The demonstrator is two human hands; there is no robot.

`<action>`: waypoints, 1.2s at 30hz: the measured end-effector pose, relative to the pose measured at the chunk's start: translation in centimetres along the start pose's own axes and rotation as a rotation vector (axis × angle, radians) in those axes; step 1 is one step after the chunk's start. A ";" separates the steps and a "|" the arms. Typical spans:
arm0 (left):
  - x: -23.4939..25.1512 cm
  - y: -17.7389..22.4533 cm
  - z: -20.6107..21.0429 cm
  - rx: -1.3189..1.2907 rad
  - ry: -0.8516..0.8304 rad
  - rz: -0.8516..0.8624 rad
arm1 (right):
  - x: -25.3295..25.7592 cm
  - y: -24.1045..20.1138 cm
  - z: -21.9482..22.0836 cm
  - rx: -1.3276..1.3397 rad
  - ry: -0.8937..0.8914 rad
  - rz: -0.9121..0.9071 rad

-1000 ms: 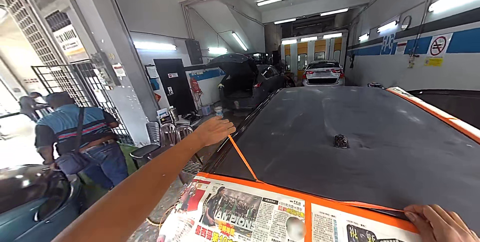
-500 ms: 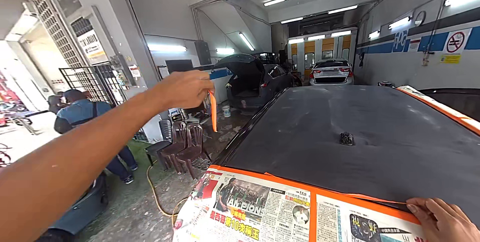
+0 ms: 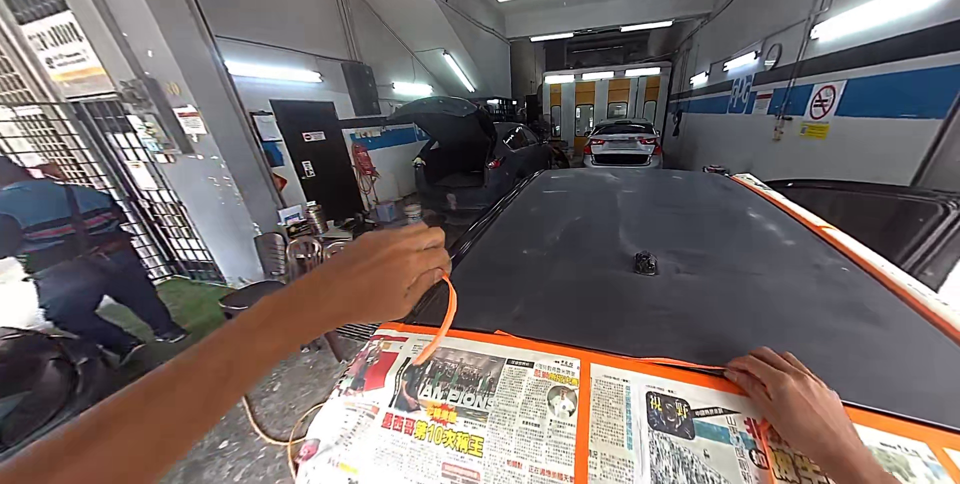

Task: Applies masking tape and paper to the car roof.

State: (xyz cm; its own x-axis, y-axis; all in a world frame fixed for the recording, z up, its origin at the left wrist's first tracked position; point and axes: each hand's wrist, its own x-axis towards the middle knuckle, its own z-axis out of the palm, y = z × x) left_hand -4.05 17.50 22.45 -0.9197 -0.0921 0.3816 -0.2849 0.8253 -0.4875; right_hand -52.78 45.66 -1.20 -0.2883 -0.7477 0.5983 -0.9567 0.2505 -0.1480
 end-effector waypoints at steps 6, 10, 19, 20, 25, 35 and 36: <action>-1.3 5.2 3.7 -0.179 -0.107 0.003 | 4.8 -3.6 -4.6 -0.166 0.020 -0.141; -2.5 7.7 6.0 -0.320 -0.155 -0.022 | 8.2 -6.3 -6.3 -0.237 -0.056 -0.177; -4.7 9.3 9.7 -0.506 -0.197 -0.084 | 12.3 -9.2 -18.0 -0.196 0.325 -0.230; -4.5 9.2 9.7 -0.518 -0.179 -0.102 | 12.6 -8.9 -20.0 -0.179 0.322 -0.227; -1.8 10.2 9.0 -0.633 -0.024 -0.140 | 9.7 -8.4 -22.7 0.083 0.268 -0.115; 2.1 14.8 5.8 -0.802 0.184 -0.064 | -0.1 -12.1 -11.8 0.893 0.169 0.109; 2.2 14.9 5.6 -0.792 0.214 -0.065 | -0.6 -12.6 -11.5 0.985 0.158 0.140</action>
State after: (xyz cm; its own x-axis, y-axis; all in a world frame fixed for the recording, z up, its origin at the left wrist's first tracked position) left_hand -11.82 26.49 11.65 -0.8138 -0.1111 0.5705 0.0127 0.9779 0.2085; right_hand -40.07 50.01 9.36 -0.4605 -0.6422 0.6128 -0.5416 -0.3437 -0.7672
